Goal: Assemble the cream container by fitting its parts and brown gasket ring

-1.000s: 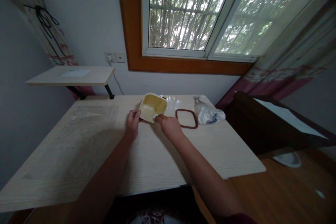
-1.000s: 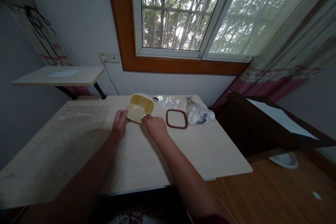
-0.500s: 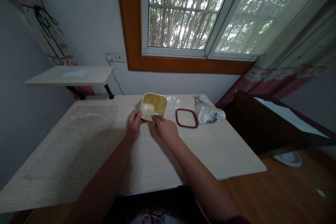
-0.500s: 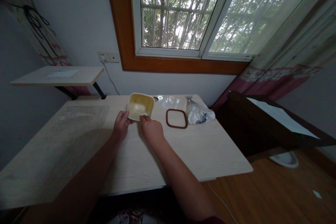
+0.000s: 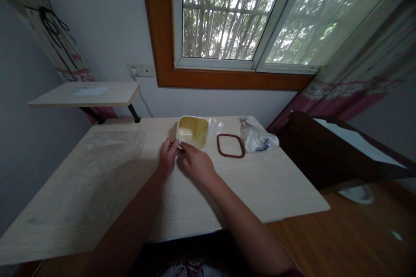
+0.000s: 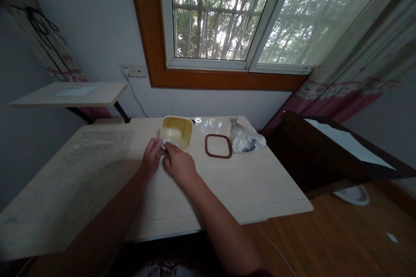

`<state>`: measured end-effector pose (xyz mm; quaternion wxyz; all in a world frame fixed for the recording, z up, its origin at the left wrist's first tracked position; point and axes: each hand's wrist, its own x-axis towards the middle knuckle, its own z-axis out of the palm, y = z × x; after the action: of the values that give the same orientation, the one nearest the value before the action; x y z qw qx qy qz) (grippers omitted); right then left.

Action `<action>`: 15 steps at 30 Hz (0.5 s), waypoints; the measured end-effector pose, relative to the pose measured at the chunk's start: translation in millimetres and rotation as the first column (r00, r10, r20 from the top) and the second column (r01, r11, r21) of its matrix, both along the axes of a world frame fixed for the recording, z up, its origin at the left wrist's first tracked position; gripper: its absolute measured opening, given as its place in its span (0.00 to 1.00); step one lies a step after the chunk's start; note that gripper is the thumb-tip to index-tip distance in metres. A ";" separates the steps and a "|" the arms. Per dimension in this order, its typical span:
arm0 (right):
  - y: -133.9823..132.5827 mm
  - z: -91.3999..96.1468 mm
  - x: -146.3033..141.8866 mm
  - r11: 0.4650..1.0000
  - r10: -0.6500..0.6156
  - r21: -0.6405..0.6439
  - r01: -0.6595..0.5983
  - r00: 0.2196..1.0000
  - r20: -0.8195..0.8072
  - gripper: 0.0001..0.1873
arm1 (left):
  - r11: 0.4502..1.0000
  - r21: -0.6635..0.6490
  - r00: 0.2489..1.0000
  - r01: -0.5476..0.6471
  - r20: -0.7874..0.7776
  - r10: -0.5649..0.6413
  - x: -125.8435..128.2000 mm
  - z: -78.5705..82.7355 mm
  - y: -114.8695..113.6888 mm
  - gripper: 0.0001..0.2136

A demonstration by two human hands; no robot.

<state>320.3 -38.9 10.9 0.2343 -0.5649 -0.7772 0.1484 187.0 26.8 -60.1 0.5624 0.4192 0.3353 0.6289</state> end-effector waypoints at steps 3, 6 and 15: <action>-1.9 0.1 4.3 1.000 -0.029 -0.004 0.030 0.999 0.030 0.30 | 1.000 -0.004 1.000 0.006 -0.005 -0.006 0.3 -0.1 -0.3 0.16; -3.1 1.5 10.2 0.997 -0.079 -0.014 0.081 0.991 0.105 0.29 | 1.000 -0.015 1.000 0.016 -0.007 -0.016 0.3 -2.0 0.9 0.17; -1.6 5.6 19.5 0.972 -0.201 -0.045 0.229 0.922 0.330 0.28 | 1.000 0.000 1.000 0.012 -0.022 -0.012 1.6 -4.6 1.5 0.17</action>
<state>339.8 -40.5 16.5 0.0951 -0.6726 -0.7315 0.0592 188.6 28.3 -64.7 0.5622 0.4281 0.3389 0.6211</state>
